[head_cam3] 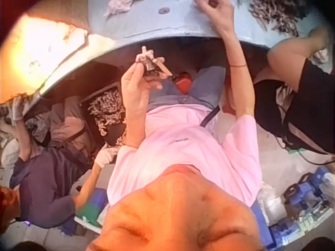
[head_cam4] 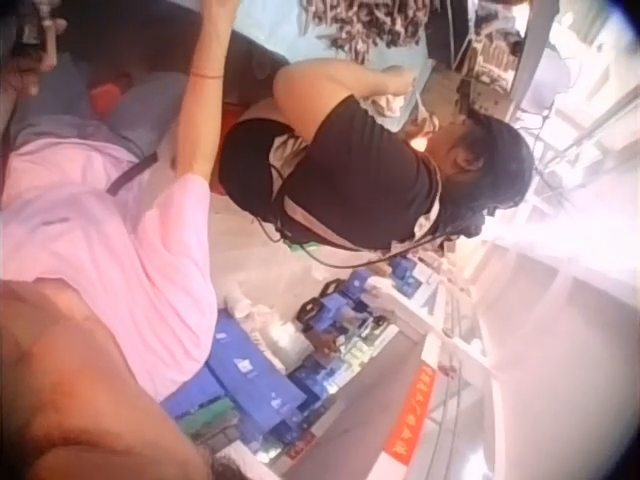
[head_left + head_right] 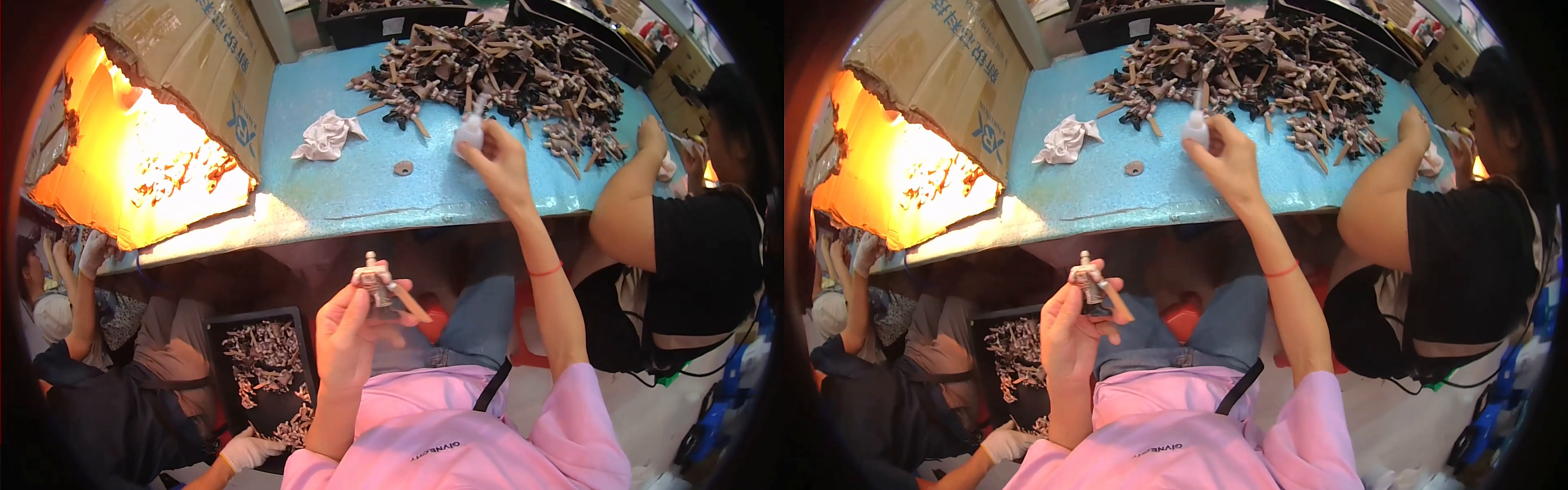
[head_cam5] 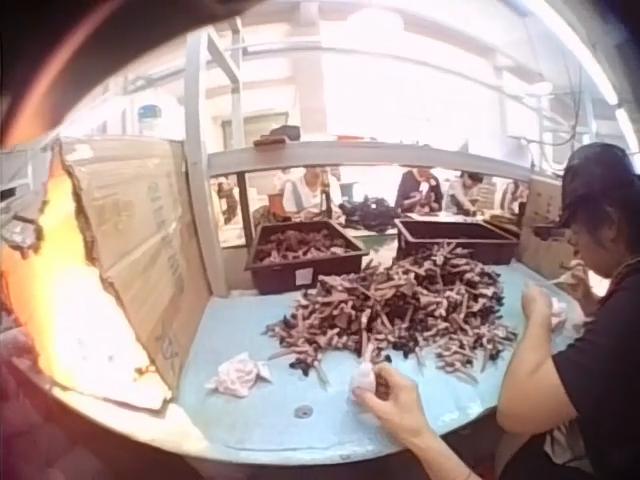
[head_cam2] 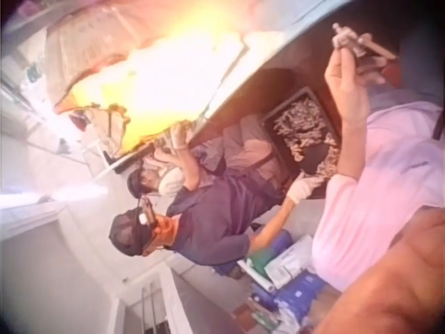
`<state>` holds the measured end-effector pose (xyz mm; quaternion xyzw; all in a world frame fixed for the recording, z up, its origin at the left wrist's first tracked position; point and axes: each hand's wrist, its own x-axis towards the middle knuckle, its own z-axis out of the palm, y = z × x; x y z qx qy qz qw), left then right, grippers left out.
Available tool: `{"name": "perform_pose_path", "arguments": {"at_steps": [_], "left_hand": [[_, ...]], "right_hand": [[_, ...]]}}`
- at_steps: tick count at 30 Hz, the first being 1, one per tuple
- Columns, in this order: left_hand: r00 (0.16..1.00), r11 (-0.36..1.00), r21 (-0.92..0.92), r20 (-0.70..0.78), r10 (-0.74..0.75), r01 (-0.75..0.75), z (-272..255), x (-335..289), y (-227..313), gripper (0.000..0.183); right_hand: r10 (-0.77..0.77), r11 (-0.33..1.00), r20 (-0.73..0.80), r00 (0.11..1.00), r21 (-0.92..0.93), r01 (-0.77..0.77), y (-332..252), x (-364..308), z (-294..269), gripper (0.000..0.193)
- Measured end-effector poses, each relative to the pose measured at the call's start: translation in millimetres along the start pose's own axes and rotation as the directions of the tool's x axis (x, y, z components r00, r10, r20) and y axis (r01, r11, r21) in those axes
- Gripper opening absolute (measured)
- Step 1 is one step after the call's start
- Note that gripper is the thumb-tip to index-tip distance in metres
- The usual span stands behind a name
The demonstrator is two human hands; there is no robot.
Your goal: The person assembles small figurines by gluing various figurine parts together with a glue bottle, creating finished figurines.
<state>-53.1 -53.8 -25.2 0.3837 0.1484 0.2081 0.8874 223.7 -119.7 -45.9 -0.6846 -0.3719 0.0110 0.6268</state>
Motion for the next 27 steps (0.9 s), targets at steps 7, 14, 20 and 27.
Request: {"name": "perform_pose_path", "arguments": {"at_steps": [7,14,20,27], "left_hand": [[0.997,0.996,0.066,0.021,-0.068,0.066,4.5,21.0,-12.5,0.038],[0.980,0.918,0.350,0.003,0.200,-0.189,17.8,39.4,-23.1,0.027],[0.870,0.523,0.732,0.195,0.454,-0.437,14.4,60.2,-27.8,0.026],[0.769,0.297,0.814,0.258,0.584,-0.499,13.0,75.0,-30.8,0.033]], "right_hand": [[0.309,0.887,0.039,0.950,0.349,-0.302,-41.7,-55.9,-20.8,0.019],[0.327,0.896,-0.087,0.941,0.345,-0.280,-76.9,-104.3,-33.0,0.032],[0.238,0.958,-0.244,0.940,0.217,-0.186,-100.9,-110.9,-28.4,0.054],[-0.214,0.977,-0.156,0.964,-0.024,0.213,-97.2,-109.7,-37.7,0.037]]}}
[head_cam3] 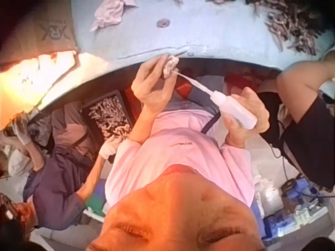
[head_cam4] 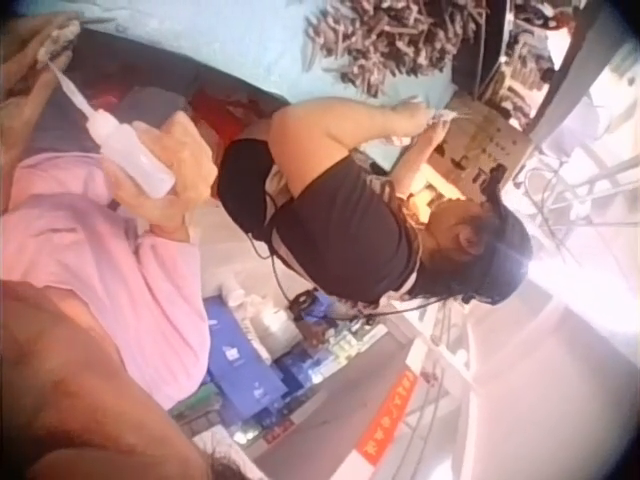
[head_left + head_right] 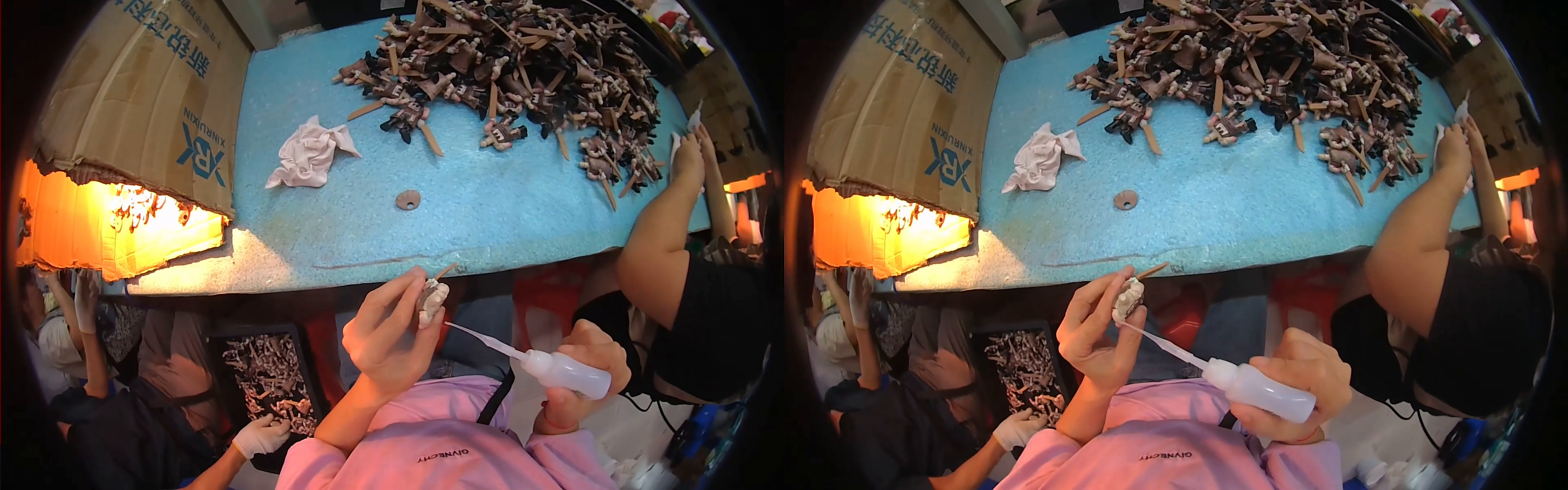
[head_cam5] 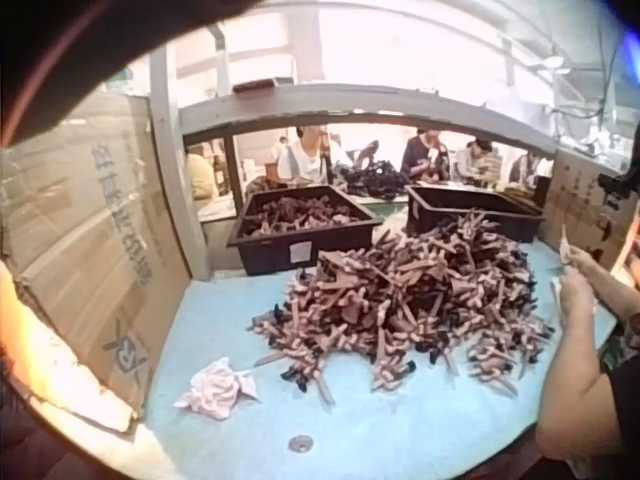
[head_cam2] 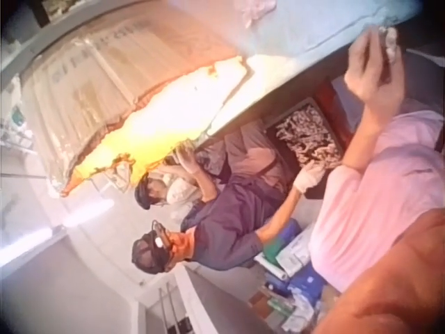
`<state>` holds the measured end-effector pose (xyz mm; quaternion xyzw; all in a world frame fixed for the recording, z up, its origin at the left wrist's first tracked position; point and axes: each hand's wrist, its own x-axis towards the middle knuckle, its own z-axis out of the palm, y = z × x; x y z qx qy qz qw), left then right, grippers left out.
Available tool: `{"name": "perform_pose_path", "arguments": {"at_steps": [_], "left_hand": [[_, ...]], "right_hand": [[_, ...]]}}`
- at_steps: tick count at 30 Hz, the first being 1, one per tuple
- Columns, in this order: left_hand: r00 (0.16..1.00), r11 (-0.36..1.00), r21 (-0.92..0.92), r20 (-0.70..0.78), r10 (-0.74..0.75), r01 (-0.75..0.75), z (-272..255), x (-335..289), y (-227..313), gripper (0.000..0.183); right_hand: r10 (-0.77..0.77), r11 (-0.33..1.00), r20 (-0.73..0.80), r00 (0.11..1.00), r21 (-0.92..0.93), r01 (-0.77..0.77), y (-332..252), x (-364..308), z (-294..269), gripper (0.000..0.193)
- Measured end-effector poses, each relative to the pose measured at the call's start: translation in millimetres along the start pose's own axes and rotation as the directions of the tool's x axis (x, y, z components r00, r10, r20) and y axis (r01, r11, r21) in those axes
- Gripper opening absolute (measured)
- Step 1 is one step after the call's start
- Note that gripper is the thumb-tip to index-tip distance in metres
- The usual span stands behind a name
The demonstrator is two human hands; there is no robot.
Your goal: The person assembles small figurines by gluing various figurine parts together with a glue bottle, creating finished figurines.
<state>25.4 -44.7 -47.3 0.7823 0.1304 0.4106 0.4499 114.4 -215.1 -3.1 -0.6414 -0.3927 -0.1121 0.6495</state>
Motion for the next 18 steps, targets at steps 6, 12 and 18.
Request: {"name": "perform_pose_path", "arguments": {"at_steps": [6,12,18], "left_hand": [[0.996,0.989,0.118,0.026,0.088,-0.091,-0.5,1.3,-5.0,0.035],[0.994,0.984,0.141,0.012,0.110,-0.111,1.5,-0.6,-5.5,0.037],[0.989,0.978,0.144,0.018,0.147,-0.148,-1.0,-1.7,-5.0,0.039]], "right_hand": [[-0.047,0.998,0.004,0.999,-0.033,0.047,0.9,4.9,6.1,0.038],[-0.098,0.994,0.074,0.992,-0.039,0.101,-2.3,10.6,0.3,0.034],[-0.104,0.992,0.113,0.988,-0.053,0.111,-3.0,10.3,1.8,0.034]]}}
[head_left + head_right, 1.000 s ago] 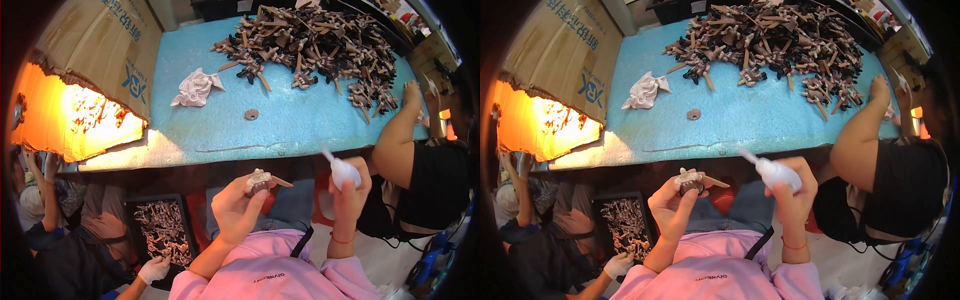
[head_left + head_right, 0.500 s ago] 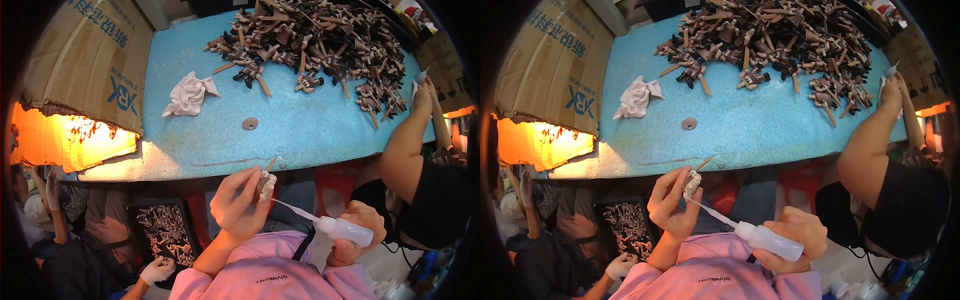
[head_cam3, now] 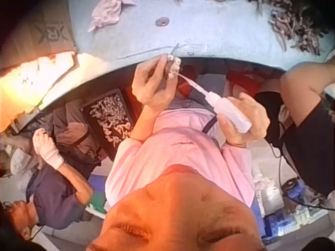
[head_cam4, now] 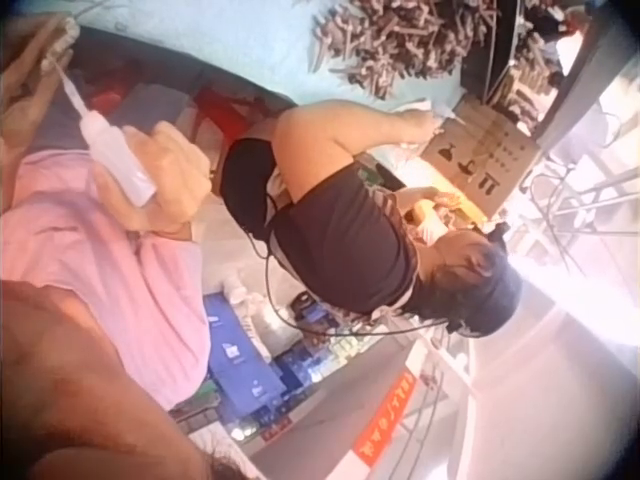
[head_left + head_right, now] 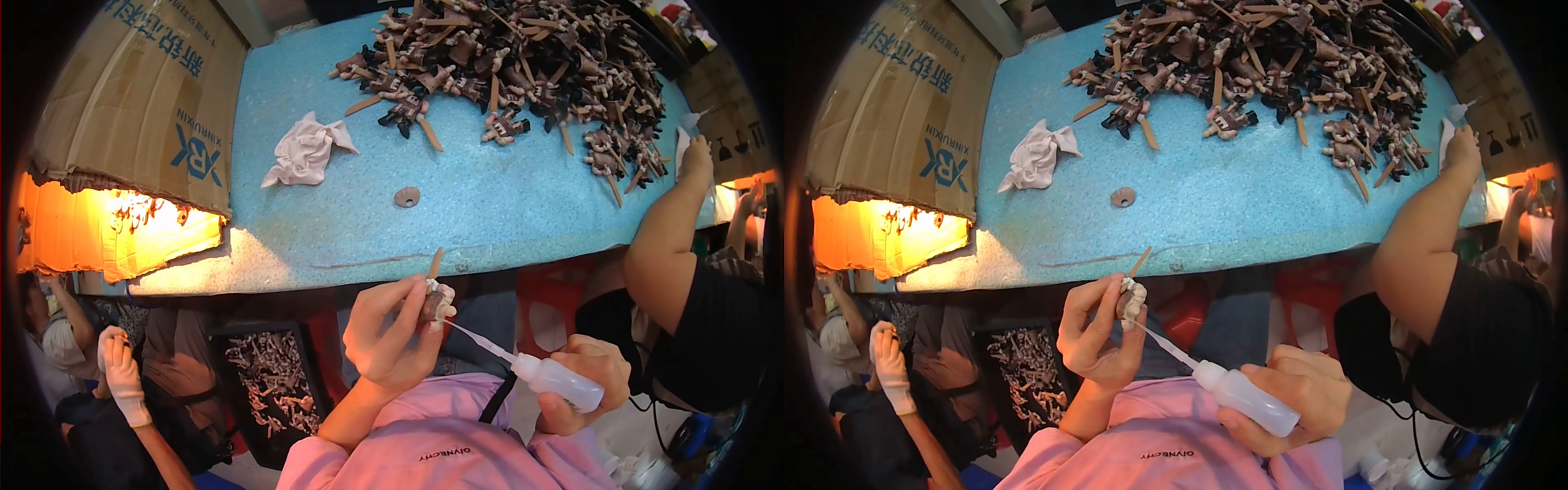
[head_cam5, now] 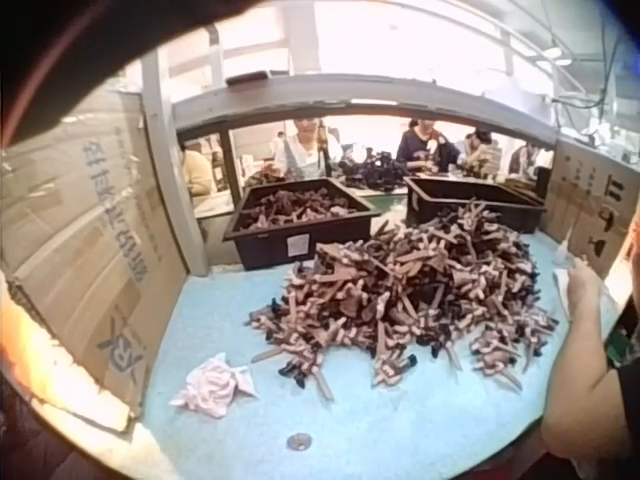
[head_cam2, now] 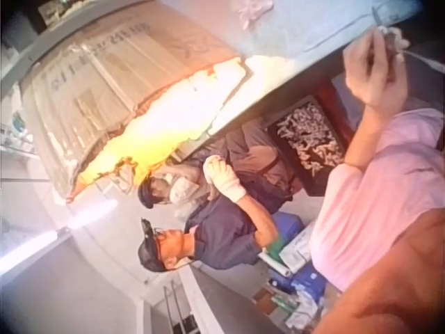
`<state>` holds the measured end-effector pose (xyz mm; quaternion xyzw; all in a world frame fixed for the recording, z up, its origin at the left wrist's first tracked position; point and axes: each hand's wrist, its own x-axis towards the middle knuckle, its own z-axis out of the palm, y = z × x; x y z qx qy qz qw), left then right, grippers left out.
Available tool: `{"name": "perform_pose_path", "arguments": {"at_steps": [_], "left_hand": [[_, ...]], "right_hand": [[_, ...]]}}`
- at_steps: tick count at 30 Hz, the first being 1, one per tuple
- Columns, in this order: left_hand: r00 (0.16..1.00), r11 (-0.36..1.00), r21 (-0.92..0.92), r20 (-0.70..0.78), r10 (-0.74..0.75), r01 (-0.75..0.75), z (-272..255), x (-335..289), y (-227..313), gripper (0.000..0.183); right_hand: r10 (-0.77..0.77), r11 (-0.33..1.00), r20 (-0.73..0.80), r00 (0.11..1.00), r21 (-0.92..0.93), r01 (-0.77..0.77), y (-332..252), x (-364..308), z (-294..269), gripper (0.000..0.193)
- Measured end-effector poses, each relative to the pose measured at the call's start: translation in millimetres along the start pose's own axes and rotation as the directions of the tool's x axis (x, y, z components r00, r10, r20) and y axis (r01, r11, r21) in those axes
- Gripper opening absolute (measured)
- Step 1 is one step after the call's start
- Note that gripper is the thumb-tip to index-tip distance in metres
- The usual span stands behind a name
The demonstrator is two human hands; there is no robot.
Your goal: The person assembles small figurines by gluing various figurine parts together with a glue bottle, creating finished figurines.
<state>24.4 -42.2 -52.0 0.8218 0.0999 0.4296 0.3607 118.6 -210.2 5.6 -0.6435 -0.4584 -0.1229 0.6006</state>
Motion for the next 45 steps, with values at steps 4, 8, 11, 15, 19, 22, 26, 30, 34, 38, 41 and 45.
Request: {"name": "perform_pose_path", "arguments": {"at_steps": [4,8,11,15,19,22,26,30,34,38,41,45], "left_hand": [[1.000,1.000,0.004,-0.010,0.014,-0.014,0.8,0.0,0.8,0.038],[1.000,1.000,0.001,-0.007,0.009,-0.009,-0.2,-0.8,1.6,0.038],[1.000,1.000,0.003,-0.003,0.001,-0.001,-0.7,-1.7,1.9,0.037],[1.000,1.000,-0.015,-0.006,-0.007,0.007,-0.6,-2.9,2.8,0.036],[1.000,1.000,-0.019,-0.017,-0.001,0.001,-0.7,-3.0,3.8,0.036],[1.000,1.000,-0.021,-0.023,-0.006,0.006,-0.7,-4.2,4.6,0.036],[1.000,1.000,-0.025,-0.025,-0.011,0.010,-0.9,-4.1,6.3,0.035],[1.000,1.000,-0.022,-0.025,-0.005,0.005,-0.8,-3.9,7.1,0.036],[1.000,1.000,-0.022,-0.025,-0.009,0.008,-0.6,-4.6,7.5,0.037],[1.000,0.999,-0.040,-0.029,-0.006,0.005,-0.2,-2.7,8.7,0.037],[1.000,0.998,-0.062,-0.026,-0.011,0.009,0.9,-2.1,10.7,0.038],[0.998,0.994,-0.101,-0.040,-0.047,0.043,1.0,-3.6,10.3,0.038]], "right_hand": [[-0.021,1.000,0.035,0.999,0.015,0.021,0.1,-0.8,-0.3,0.033],[-0.030,0.999,0.047,0.998,0.019,0.029,-1.0,0.6,0.3,0.033],[-0.024,1.000,0.069,0.997,0.005,0.023,-2.1,1.0,0.1,0.032],[-0.027,1.000,0.062,0.998,-0.006,0.028,-3.5,-0.7,-0.3,0.032],[-0.011,0.999,0.085,0.996,-0.029,0.013,-5.5,-2.2,-0.8,0.032],[-0.021,0.999,0.110,0.994,-0.044,0.026,-8.2,0.9,-1.0,0.032],[-0.040,0.996,0.150,0.988,-0.074,0.052,-8.9,1.2,-2.7,0.035],[-0.068,0.995,0.169,0.983,-0.059,0.078,-7.4,1.4,-4.1,0.033],[-0.080,0.994,0.177,0.981,-0.060,0.092,-8.6,1.2,-5.0,0.033],[-0.085,0.994,0.175,0.981,-0.058,0.097,-8.4,0.6,-5.3,0.033],[-0.087,0.994,0.169,0.982,-0.057,0.098,-8.1,0.6,-6.4,0.034],[-0.081,0.995,0.159,0.984,-0.045,0.089,-6.5,-1.5,-5.1,0.035]]}}
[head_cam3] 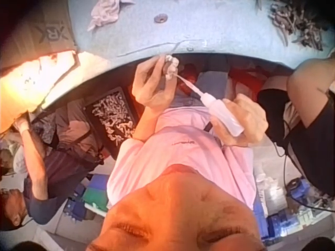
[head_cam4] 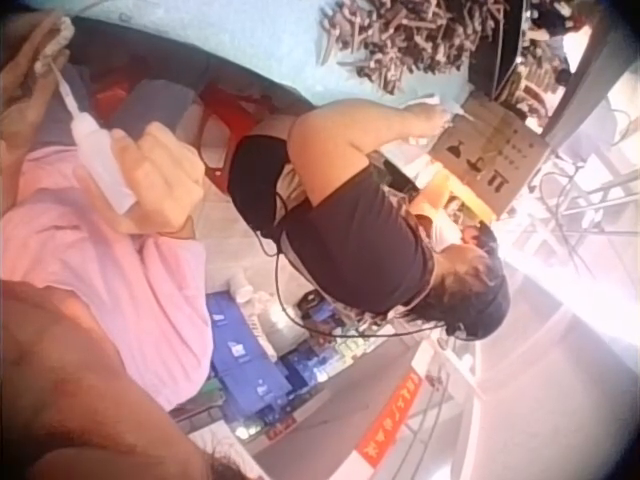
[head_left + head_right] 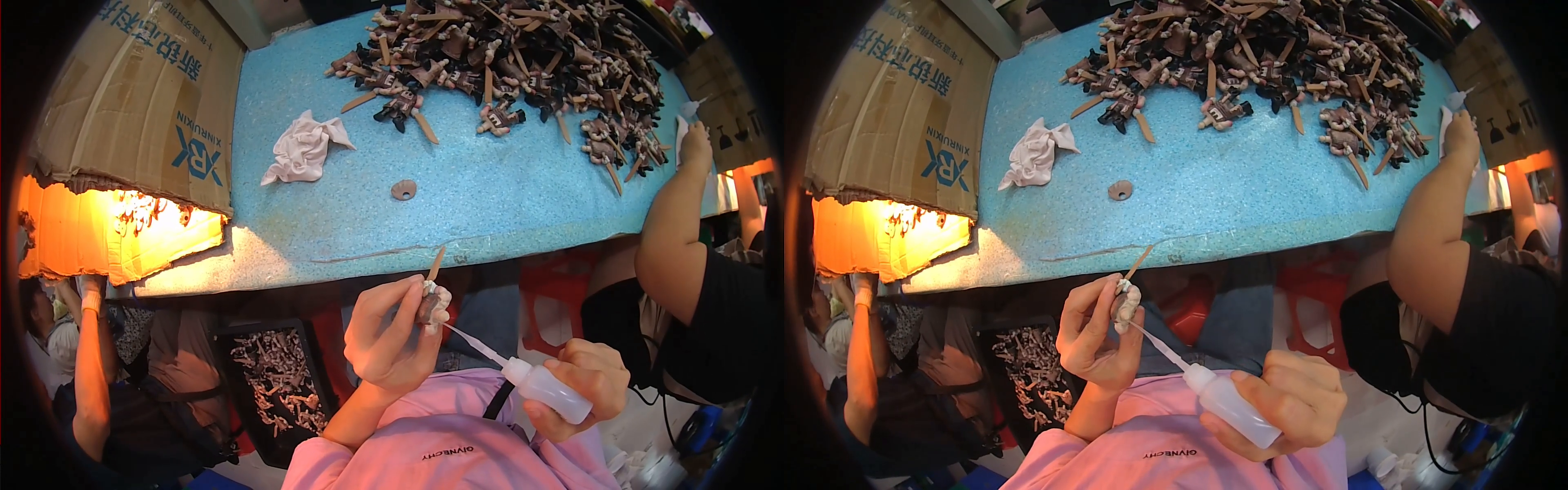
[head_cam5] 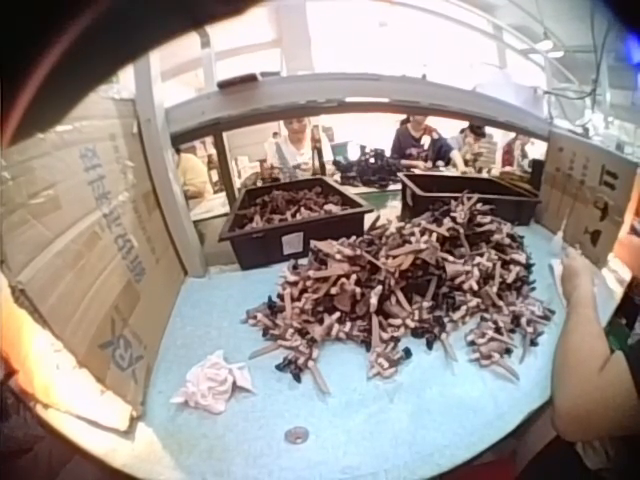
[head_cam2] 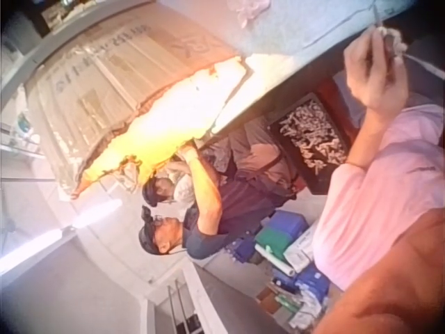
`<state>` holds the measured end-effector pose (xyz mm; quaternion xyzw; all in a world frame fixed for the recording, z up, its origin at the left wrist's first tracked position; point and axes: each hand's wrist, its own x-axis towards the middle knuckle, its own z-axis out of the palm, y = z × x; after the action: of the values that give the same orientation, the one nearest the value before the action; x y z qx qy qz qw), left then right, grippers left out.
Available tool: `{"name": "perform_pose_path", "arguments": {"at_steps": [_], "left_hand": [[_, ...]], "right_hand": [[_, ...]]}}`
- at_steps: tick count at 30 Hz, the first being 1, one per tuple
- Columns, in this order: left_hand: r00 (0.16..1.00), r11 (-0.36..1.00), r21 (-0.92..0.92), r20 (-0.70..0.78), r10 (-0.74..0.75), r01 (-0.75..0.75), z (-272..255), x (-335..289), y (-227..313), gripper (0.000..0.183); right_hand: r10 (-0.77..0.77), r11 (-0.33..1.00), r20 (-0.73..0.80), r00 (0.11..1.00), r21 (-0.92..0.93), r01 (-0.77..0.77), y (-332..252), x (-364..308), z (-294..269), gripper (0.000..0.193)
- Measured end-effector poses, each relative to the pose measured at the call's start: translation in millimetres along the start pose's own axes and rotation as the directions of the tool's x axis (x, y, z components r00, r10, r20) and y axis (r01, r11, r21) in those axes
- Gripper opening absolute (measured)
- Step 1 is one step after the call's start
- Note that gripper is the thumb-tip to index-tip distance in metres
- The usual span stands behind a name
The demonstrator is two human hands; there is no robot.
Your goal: The person assembles small figurines by gluing various figurine parts together with a glue bottle, creating finished figurines.
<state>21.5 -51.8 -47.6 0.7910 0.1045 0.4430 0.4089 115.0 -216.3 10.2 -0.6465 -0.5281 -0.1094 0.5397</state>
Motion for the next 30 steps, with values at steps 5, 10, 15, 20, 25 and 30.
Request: {"name": "perform_pose_path", "arguments": {"at_steps": [5,10,15,20,25,30], "left_hand": [[1.000,1.000,-0.003,0.003,-0.026,0.026,-0.9,-1.2,1.1,0.039],[0.998,0.997,-0.045,-0.005,-0.070,0.069,-1.1,-2.2,1.5,0.039],[0.998,0.995,-0.074,0.006,-0.064,0.065,-2.1,-4.3,0.8,0.035],[0.999,0.994,-0.095,0.010,-0.049,0.050,-1.6,-3.5,2.2,0.033],[0.998,0.994,-0.086,0.025,-0.061,0.063,-3.2,-3.8,3.5,0.030],[0.999,0.997,-0.068,0.024,-0.045,0.046,-3.5,-4.4,1.9,0.030]], "right_hand": [[0.031,1.000,-0.115,0.993,0.002,-0.031,-0.3,-4.2,3.5,0.038],[0.159,0.975,-0.269,0.950,0.195,-0.108,3.8,-12.2,3.7,0.034],[0.297,0.951,-0.226,0.928,0.163,-0.264,-4.2,-21.4,1.3,0.044],[0.113,0.981,-0.148,0.982,0.173,-0.087,6.8,-7.2,-1.8,0.032],[0.071,0.985,-0.173,0.982,0.170,-0.041,5.4,-3.7,2.9,0.032],[0.052,0.992,-0.096,0.994,0.119,-0.041,2.7,-0.7,-2.3,0.032]]}}
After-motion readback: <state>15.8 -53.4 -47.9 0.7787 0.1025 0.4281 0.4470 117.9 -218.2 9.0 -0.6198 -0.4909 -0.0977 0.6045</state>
